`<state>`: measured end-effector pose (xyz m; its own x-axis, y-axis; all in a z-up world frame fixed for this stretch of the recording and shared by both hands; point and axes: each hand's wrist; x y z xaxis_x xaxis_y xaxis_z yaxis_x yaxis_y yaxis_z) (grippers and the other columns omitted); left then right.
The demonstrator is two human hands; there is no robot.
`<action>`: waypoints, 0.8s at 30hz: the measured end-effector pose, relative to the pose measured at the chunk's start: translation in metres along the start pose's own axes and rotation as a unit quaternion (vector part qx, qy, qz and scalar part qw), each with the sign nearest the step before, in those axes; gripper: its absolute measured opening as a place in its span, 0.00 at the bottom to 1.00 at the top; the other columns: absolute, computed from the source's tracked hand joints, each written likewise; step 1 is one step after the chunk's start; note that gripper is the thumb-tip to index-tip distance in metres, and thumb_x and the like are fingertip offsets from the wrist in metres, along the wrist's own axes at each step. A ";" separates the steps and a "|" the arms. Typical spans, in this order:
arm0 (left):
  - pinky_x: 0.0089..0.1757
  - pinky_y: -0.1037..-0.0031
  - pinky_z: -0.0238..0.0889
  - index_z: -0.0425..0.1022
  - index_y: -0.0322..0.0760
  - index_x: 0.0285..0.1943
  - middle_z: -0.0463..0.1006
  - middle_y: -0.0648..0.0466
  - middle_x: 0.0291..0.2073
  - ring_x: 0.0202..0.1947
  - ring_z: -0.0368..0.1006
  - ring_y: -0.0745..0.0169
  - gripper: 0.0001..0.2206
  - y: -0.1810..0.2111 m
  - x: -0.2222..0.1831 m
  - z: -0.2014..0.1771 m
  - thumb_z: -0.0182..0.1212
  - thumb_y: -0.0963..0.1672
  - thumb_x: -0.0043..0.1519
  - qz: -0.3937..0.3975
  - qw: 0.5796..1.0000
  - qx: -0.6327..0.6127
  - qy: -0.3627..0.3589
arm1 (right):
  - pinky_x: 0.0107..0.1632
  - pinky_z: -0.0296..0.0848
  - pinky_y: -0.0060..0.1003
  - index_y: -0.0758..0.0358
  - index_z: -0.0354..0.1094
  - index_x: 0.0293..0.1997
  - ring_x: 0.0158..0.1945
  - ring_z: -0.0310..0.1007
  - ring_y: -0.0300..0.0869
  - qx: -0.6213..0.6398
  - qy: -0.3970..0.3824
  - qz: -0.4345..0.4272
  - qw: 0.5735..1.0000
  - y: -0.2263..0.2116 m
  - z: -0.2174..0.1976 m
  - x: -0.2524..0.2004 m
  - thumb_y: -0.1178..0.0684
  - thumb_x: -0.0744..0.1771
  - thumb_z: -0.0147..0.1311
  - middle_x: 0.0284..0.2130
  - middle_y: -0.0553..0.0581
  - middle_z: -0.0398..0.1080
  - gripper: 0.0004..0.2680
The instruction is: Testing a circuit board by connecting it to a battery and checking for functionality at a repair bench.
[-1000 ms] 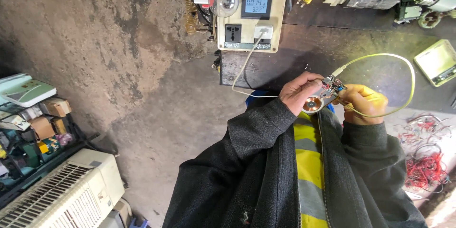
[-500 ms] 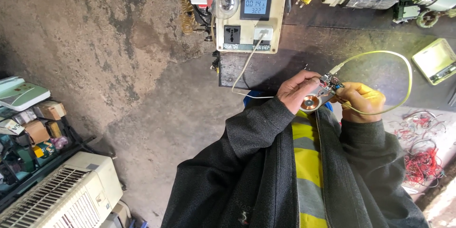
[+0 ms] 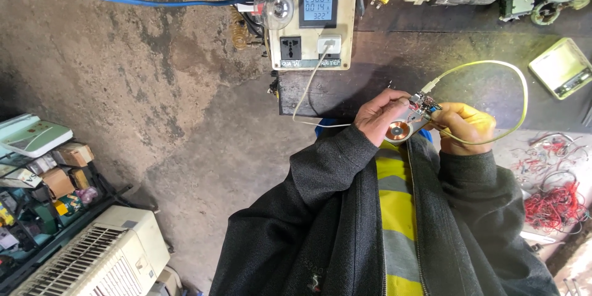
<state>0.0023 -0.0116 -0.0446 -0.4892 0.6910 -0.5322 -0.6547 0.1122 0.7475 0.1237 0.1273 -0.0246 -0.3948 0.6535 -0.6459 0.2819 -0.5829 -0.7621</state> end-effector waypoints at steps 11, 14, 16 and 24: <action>0.56 0.77 0.68 0.78 0.44 0.54 0.80 0.55 0.46 0.50 0.75 0.65 0.09 0.003 -0.002 0.001 0.57 0.46 0.68 -0.006 1.000 0.017 0.002 | 0.30 0.77 0.37 0.71 0.71 0.32 0.24 0.72 0.47 0.024 -0.004 -0.007 1.000 0.000 0.001 -0.002 0.65 0.60 0.55 0.26 0.65 0.73 0.03; 0.56 0.77 0.68 0.78 0.44 0.54 0.80 0.55 0.46 0.50 0.75 0.64 0.09 0.004 -0.003 0.001 0.57 0.46 0.68 -0.011 1.000 0.024 0.003 | 0.30 0.80 0.38 0.72 0.72 0.33 0.24 0.73 0.48 0.038 0.002 0.005 0.999 0.005 -0.003 0.000 0.66 0.60 0.56 0.26 0.65 0.74 0.04; 0.56 0.77 0.68 0.78 0.44 0.54 0.80 0.55 0.46 0.50 0.75 0.64 0.09 0.005 -0.003 0.001 0.57 0.46 0.68 -0.015 1.000 0.026 0.004 | 0.29 0.79 0.37 0.72 0.72 0.34 0.23 0.73 0.48 0.039 0.003 0.007 0.999 0.004 -0.002 -0.002 0.66 0.60 0.56 0.26 0.66 0.73 0.04; 0.54 0.78 0.68 0.79 0.43 0.53 0.80 0.58 0.45 0.49 0.74 0.67 0.09 0.005 -0.004 0.002 0.57 0.46 0.69 0.008 0.999 0.034 0.010 | 0.27 0.69 0.37 0.75 0.70 0.30 0.23 0.67 0.46 0.060 -0.019 -0.011 0.998 -0.003 0.004 -0.006 0.67 0.59 0.51 0.25 0.67 0.71 0.03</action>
<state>0.0021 -0.0128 -0.0377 -0.5111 0.6781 -0.5281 -0.6062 0.1512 0.7808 0.1216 0.1232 -0.0186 -0.4333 0.6496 -0.6247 0.1674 -0.6231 -0.7640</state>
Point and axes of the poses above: each hand's wrist, its own x-axis towards the middle knuckle, its own z-axis out of the palm, y = z × x
